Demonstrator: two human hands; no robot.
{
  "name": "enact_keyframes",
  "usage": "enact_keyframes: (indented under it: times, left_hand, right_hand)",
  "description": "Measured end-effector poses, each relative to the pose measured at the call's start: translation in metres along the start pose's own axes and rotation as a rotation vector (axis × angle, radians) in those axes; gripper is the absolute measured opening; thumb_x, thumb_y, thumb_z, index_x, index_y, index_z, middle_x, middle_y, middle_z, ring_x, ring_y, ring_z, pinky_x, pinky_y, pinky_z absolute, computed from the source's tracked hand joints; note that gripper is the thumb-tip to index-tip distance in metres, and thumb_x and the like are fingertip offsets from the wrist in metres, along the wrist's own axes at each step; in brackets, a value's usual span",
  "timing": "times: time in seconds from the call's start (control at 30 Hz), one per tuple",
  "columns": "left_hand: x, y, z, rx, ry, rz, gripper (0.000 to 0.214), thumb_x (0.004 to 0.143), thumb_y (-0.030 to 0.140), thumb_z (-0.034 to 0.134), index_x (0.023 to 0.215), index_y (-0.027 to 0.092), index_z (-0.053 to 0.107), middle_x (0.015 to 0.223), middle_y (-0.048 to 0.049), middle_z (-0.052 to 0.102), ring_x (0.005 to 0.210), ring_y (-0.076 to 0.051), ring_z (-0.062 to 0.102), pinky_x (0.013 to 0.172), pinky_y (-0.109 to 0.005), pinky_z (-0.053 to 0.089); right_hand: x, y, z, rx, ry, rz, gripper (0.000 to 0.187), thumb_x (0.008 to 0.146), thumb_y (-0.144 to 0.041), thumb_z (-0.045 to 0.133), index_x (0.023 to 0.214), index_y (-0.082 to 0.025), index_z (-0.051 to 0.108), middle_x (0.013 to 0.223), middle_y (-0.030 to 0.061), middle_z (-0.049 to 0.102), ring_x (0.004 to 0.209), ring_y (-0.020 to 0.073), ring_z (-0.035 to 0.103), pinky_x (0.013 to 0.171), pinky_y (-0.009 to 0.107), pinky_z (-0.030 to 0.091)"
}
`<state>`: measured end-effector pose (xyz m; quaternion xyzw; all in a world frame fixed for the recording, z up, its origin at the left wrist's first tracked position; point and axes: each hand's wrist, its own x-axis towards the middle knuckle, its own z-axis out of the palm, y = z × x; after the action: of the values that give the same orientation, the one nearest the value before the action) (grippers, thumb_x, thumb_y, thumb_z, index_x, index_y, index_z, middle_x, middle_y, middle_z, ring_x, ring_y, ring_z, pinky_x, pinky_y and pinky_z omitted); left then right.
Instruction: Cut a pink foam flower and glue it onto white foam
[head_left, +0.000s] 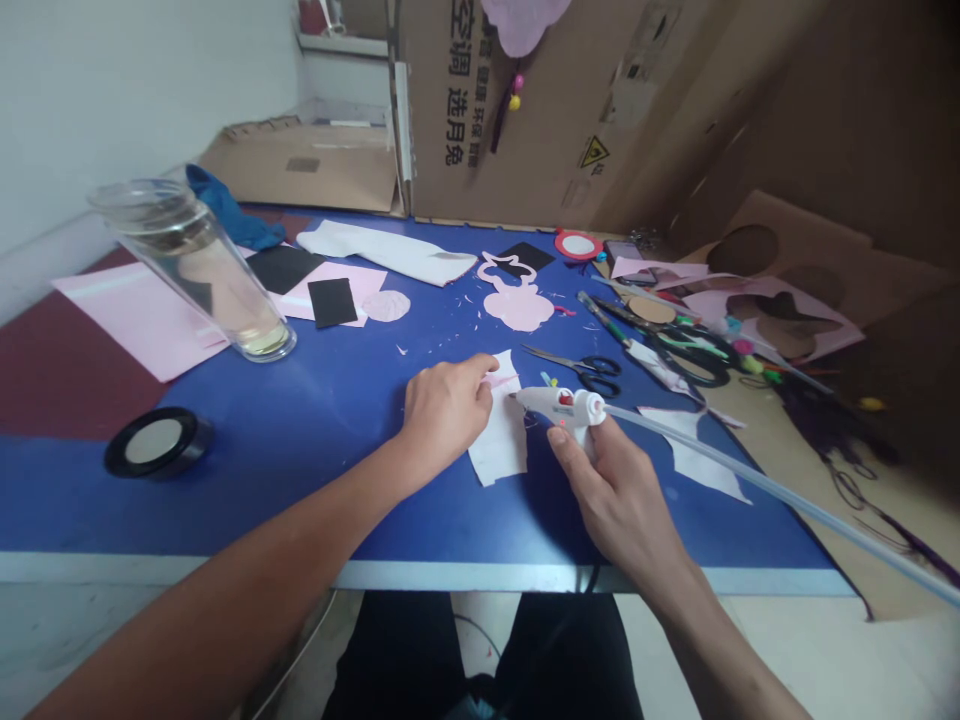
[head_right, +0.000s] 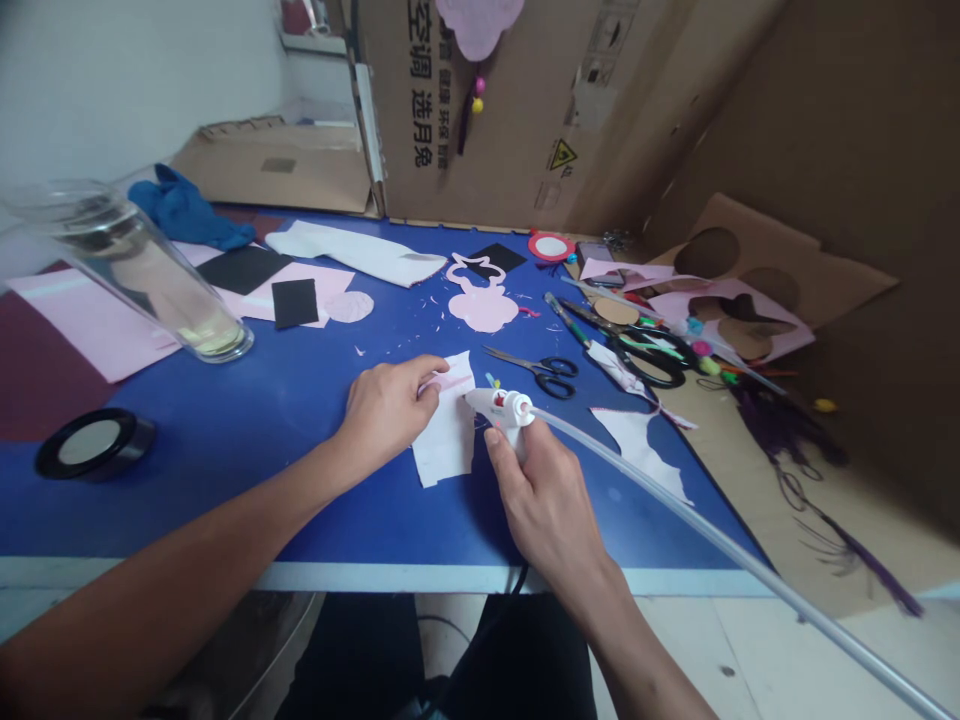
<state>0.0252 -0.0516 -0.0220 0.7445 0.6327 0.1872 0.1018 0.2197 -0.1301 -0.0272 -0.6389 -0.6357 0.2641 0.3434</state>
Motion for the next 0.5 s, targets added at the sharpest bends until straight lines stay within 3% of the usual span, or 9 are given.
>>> enact_keyframes:
  times: [0.13, 0.5]
  left_hand:
    - [-0.0009, -0.0001, 0.0008, -0.003, 0.008, 0.003, 0.036, 0.099, 0.027, 0.063, 0.131, 0.036, 0.077, 0.106, -0.0039, 0.085, 0.098, -0.03, 0.08, 0.084, -0.043, 0.059]
    - [-0.0003, -0.0028, 0.0017, -0.024, 0.016, 0.034, 0.034, 0.099, 0.027, 0.063, 0.128, 0.034, 0.079, 0.107, -0.0038, 0.085, 0.098, -0.03, 0.08, 0.082, -0.042, 0.058]
  right_hand:
    - [-0.0022, 0.001, -0.0015, 0.011, -0.002, -0.001, 0.035, 0.108, -0.055, 0.054, 0.114, -0.023, 0.068, 0.078, -0.0011, 0.066, 0.068, 0.0203, 0.055, 0.065, 0.032, 0.042]
    - [-0.0019, -0.0024, 0.0021, -0.005, 0.007, -0.034, 0.034, 0.107, -0.054, 0.053, 0.106, -0.023, 0.068, 0.067, -0.0029, 0.06, 0.06, 0.0195, 0.053, 0.059, 0.031, 0.038]
